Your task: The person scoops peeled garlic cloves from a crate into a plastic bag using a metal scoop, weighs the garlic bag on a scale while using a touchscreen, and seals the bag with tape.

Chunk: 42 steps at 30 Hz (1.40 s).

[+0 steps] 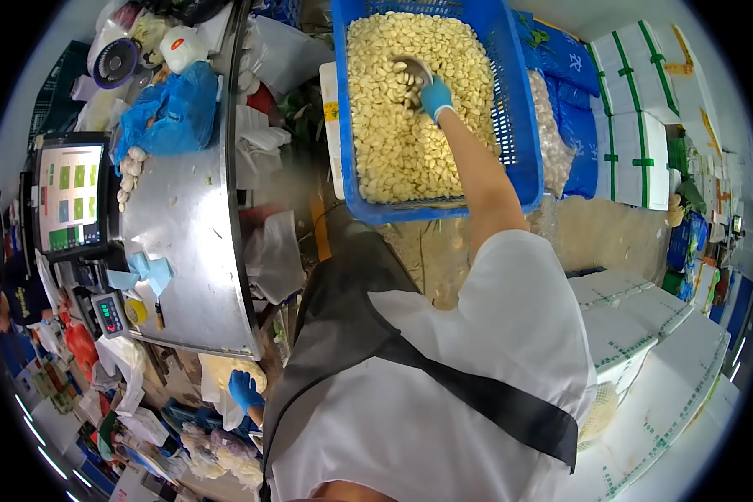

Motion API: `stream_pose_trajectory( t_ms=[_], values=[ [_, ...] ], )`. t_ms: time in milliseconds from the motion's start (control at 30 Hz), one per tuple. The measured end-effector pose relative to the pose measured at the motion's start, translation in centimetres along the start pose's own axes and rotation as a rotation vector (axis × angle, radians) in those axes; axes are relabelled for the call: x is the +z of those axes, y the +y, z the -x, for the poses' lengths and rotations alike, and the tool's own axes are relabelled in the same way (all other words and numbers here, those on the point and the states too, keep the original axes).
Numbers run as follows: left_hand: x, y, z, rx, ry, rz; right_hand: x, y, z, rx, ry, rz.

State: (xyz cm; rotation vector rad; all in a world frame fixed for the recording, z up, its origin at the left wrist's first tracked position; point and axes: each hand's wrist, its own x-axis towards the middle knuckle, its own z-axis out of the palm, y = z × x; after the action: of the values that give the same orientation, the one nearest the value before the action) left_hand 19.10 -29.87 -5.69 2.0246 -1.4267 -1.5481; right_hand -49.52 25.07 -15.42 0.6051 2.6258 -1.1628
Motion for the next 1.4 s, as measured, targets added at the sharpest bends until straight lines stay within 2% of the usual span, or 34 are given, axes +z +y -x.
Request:
stream_pose_trajectory(
  t_ms=[33,67,167,267,367,433,467,533,567,600,633,667,700,733,767,800,833,900,967,1000,1033,1067,1133,1200,1233,1333,1400],
  values=[
    [0.3,0.1,-0.1,-0.002,0.001,-0.005,0.8,1.1,0.5,0.154,-0.136,-0.148],
    [0.0,-0.1,-0.7,0.009,-0.059,-0.020,1.1,2.4,0.7,0.243,-0.252,-0.341],
    [1.1,1.6,0.4,0.031,-0.053,-0.062,0.4,7.0,1.2,0.527,-0.602,-0.922],
    [0.8,2.3,0.1,0.028,0.003,-0.054,-0.3,10.2,1.0,0.635,-0.598,-0.994],
    [-0.5,1.4,-0.8,0.021,0.012,-0.087,-2.1,7.6,3.0,0.476,-0.533,-0.850],
    [-0.7,0.8,-0.5,0.051,0.048,-0.036,-4.2,3.8,5.1,0.461,-0.489,-0.924],
    [-1.0,0.2,-0.5,0.067,0.070,-0.017,-4.5,5.2,3.5,0.187,-0.528,-0.632],
    [-0.9,0.1,0.6,0.095,0.082,0.023,-7.5,4.7,2.6,-0.196,-0.474,-0.069],
    [-0.5,0.8,1.7,0.107,0.092,0.047,-8.2,2.5,3.8,-0.257,-0.420,-0.053],
    [-2.1,-0.4,1.0,0.189,-0.012,0.061,-9.0,-0.1,5.4,-0.317,-0.363,-0.034],
    [-6.3,-5.1,-3.4,0.252,0.033,-0.116,-9.9,-2.8,7.3,-0.375,-0.303,-0.012],
    [-6.1,-6.0,-2.8,0.361,0.270,-0.023,-9.9,-3.3,5.7,-0.271,-0.435,-0.097],
    [-8.1,-7.2,-3.3,0.328,0.339,-0.142,-10.0,-3.7,3.9,-0.155,-0.554,-0.170],
    [-7.2,-4.6,-0.8,0.323,0.578,-0.246,-8.4,-9.6,10.6,-0.184,-0.663,-0.261],
    [-8.8,-4.2,-0.5,0.267,0.700,-0.398,-5.7,-14.9,17.6,-0.289,-0.740,-0.365],
    [-9.2,-4.3,0.3,0.341,0.921,-0.348,-2.9,-17.1,21.4,-0.318,-0.809,-0.367],
    [-9.8,-4.0,0.8,0.180,1.110,-0.514,0.1,-19.0,24.2,-0.344,-0.857,-0.366],
    [-11.6,-4.8,-0.1,0.066,1.296,-0.441,6.7,-20.4,28.9,-0.364,-0.945,-0.229],
    [-14.5,-5.7,-1.7,-0.124,1.212,-0.347,13.8,-21.5,37.0,-0.392,-1.172,-0.165],
    [-15.6,-6.7,-3.4,-0.117,1.148,-0.234,17.9,-21.1,40.7,-0.289,-1.285,-0.181],
    [-17.6,-7.4,-6.1,-0.107,1.084,-0.126,20.9,-23.9,48.3,-0.269,-1.508,-0.102],
    [-19.1,-8.2,-7.9,-0.087,1.020,-0.017,23.5,-24.7,54.2,-0.216,-1.640,-0.094],
    [-20.9,-8.6,-10.4,0.020,0.706,0.389,30.5,-22.9,61.4,-0.031,-1.861,0.091],
    [-22.1,-8.9,-12.1,0.137,0.363,0.765,35.6,-21.6,69.4,0.013,-2.048,0.191],
    [-22.6,-9.3,-12.6,0.176,0.340,0.766,38.5,-20.5,72.5,0.055,-2.152,0.273],
    [-23.8,-9.9,-11.4,0.333,0.303,0.721,46.6,-16.6,80.0,0.041,-2.087,0.490],
    [-24.4,-10.6,-9.7,0.284,0.293,0.703,50.5,-15.7,83.6,-0.029,-1.901,0.572]
  ],
)
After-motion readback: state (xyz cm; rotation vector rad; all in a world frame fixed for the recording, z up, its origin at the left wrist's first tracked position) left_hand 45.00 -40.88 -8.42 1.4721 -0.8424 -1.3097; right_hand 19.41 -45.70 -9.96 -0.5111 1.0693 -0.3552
